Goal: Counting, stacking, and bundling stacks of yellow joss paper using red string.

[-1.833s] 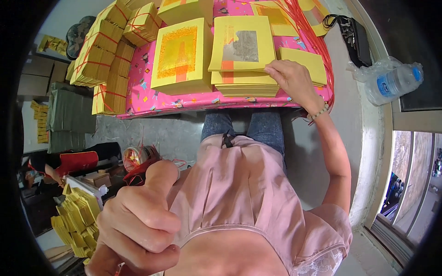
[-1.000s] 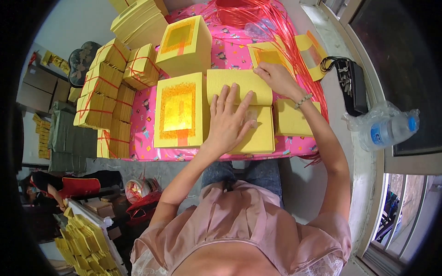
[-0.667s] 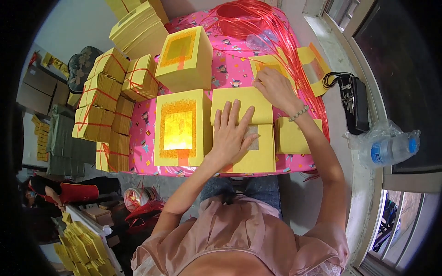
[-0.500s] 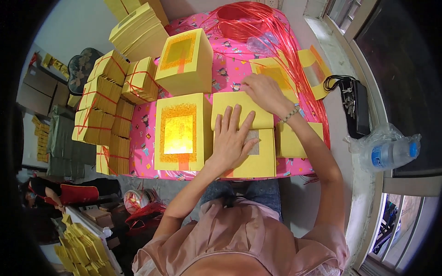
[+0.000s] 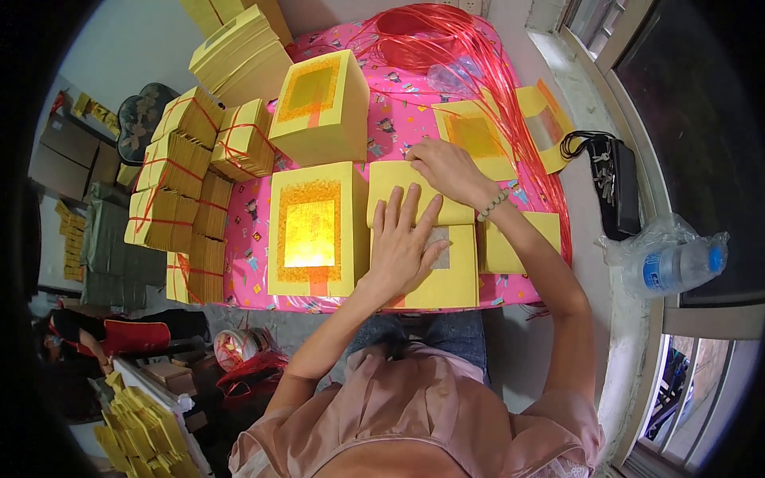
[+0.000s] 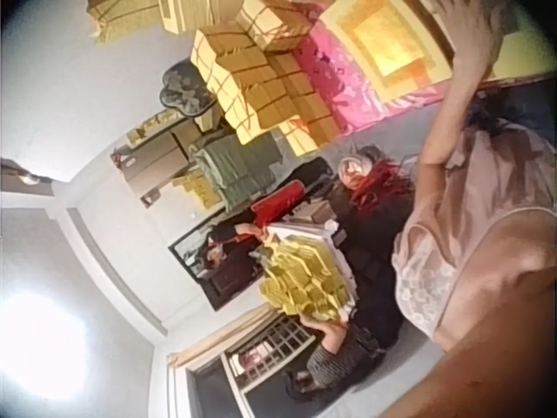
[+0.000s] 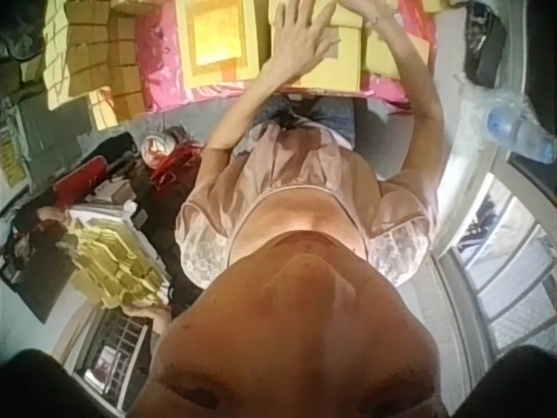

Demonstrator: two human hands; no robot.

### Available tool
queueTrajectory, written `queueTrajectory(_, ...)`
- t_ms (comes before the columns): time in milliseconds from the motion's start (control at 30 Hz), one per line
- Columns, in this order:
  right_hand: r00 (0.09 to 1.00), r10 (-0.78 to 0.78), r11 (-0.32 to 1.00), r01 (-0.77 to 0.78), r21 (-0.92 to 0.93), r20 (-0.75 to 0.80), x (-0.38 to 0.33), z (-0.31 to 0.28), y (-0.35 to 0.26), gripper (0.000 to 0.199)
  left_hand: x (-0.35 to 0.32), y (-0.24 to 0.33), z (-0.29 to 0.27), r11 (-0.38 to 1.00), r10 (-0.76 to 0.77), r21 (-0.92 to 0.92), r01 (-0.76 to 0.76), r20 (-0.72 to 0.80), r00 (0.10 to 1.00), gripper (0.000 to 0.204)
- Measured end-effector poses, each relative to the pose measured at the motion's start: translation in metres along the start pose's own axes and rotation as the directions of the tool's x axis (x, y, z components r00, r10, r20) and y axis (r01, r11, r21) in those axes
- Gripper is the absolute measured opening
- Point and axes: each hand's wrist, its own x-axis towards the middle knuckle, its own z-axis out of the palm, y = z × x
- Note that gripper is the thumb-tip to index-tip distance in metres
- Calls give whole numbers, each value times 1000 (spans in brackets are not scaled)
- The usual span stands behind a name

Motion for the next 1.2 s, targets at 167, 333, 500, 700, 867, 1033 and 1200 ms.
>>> queueTrajectory(167,1000,22,1000,-22,-4,0,-1,0,-2,16,0,-1,0,1000,1,-1,-1,12,1000,65)
queueTrajectory(333,998,45,999,-45,-2,-35,-3,1,-4,20,0,-1,1,1000,4,0,-4,18,1000,64)
queueTrajectory(500,998,51,998,-50,29,-22,-1,2,-3,22,0,-2,2,1000,-1,-5,2,30,1000,64)
queueTrajectory(700,1000,27,999,-26,35,-6,1,6,0,19,0,-3,3,1000,0,-10,0,37,999,64)
queueTrajectory(867,1000,19,999,-19,26,-15,0,8,0,18,0,-3,3,1000,7,-16,-7,25,1000,63)
queueTrajectory(1033,999,40,999,-40,4,5,0,6,-4,18,0,-3,3,1000,9,-16,-9,31,999,61)
queueTrajectory(1200,997,-3,996,-3,-89,-72,-31,-5,-27,28,0,-4,5,999,23,-29,-22,35,999,59)
